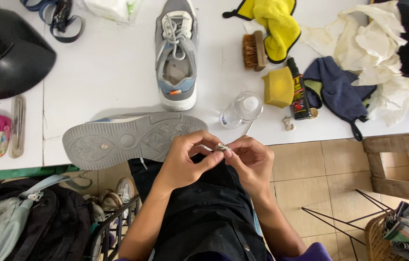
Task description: The person scrubs the sole of a gray sneaker with a small cloth, repeatedly dipping the cloth into a clear liquid bottle. After cleaning the sole, the person wipes the upper part of the shoe and ties the laces. The cleaned shoe is placed next to its pair on the table.
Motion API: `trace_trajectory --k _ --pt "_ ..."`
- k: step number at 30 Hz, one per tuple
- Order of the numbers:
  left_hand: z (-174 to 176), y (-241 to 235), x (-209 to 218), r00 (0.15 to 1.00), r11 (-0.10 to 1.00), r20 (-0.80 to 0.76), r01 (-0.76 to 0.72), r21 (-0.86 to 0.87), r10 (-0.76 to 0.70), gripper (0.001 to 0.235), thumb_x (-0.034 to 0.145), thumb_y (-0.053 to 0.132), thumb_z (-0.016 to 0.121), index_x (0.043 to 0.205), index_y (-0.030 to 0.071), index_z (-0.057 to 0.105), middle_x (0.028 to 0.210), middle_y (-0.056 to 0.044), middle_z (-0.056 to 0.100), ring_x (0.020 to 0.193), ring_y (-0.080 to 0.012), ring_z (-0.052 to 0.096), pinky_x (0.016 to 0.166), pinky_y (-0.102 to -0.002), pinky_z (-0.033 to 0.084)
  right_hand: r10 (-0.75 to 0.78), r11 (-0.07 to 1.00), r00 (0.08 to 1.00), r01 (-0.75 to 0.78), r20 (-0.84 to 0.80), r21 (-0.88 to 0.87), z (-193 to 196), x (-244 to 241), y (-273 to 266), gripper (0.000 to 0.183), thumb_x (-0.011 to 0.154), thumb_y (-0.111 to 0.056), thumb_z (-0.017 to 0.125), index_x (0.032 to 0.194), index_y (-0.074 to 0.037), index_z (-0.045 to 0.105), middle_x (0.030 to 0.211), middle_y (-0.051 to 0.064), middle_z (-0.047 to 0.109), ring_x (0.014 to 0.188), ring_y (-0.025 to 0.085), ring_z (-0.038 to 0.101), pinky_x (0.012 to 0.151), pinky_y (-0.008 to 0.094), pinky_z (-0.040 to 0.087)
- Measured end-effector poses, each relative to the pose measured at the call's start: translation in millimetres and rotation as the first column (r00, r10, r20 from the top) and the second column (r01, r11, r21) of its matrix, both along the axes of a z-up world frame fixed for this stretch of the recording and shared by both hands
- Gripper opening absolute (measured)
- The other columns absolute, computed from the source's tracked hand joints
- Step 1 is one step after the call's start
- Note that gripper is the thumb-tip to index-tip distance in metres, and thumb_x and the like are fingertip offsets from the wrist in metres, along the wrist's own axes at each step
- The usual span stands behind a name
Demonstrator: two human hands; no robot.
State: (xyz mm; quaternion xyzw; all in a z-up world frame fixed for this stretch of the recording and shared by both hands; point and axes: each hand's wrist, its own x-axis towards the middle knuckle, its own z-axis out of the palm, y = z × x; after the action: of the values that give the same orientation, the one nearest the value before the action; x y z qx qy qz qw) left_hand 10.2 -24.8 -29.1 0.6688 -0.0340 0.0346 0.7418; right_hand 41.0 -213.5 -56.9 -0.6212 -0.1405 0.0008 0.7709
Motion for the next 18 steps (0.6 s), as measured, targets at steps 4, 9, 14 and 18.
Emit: trace_trajectory --k 4,9,14,18 --pt "1 -10 7 1.000 0.999 0.009 0.008 -0.036 -0.008 0.028 0.094 0.014 0.089 0.116 -0.002 0.081 0.095 -0.013 0.084 0.095 -0.0179 0.082 0.079 -0.033 0.069 0.025 0.998 0.999 -0.024 0.026 -0.065 11 14 -13 0.021 0.079 0.010 0.096 0.093 0.013 0.079 0.073 0.019 0.074 0.062 0.021 0.075 0.060 0.033 0.063" --pt "-10 -21 11 0.972 0.955 -0.059 -0.236 -0.179 0.229 0.013 0.099 0.006 0.085 0.106 -0.005 0.083 0.084 -0.017 0.084 0.076 -0.0207 0.084 0.072 -0.037 0.074 -0.203 0.872 0.855 0.379 0.477 -0.309 15 53 -28 0.065 0.084 -0.033 0.105 0.127 -0.001 0.070 0.104 0.012 0.065 0.086 0.022 0.060 0.080 0.036 0.054" --pt "-3 -20 12 0.943 0.930 -0.129 -0.325 -0.172 0.306 0.019 0.097 0.006 0.088 0.107 -0.008 0.082 0.088 -0.020 0.086 0.080 -0.0245 0.086 0.073 -0.040 0.075 -0.020 0.824 0.902 0.260 0.432 -0.504 45 65 -8 0.086 0.082 -0.023 0.104 0.152 0.005 0.061 0.136 0.027 0.073 0.122 0.047 0.072 0.110 0.056 0.054" --pt "-4 -15 11 0.924 0.908 -0.168 -0.373 -0.193 0.344 0.025 0.092 0.005 0.091 0.107 -0.012 0.080 0.089 -0.025 0.086 0.082 -0.0295 0.087 0.075 -0.042 0.076 0.023 0.800 0.757 0.378 0.654 -0.465 25 66 -25 0.067 0.078 -0.012 0.104 0.141 -0.011 0.079 0.127 0.012 0.072 0.114 0.038 0.072 0.108 0.055 0.057"
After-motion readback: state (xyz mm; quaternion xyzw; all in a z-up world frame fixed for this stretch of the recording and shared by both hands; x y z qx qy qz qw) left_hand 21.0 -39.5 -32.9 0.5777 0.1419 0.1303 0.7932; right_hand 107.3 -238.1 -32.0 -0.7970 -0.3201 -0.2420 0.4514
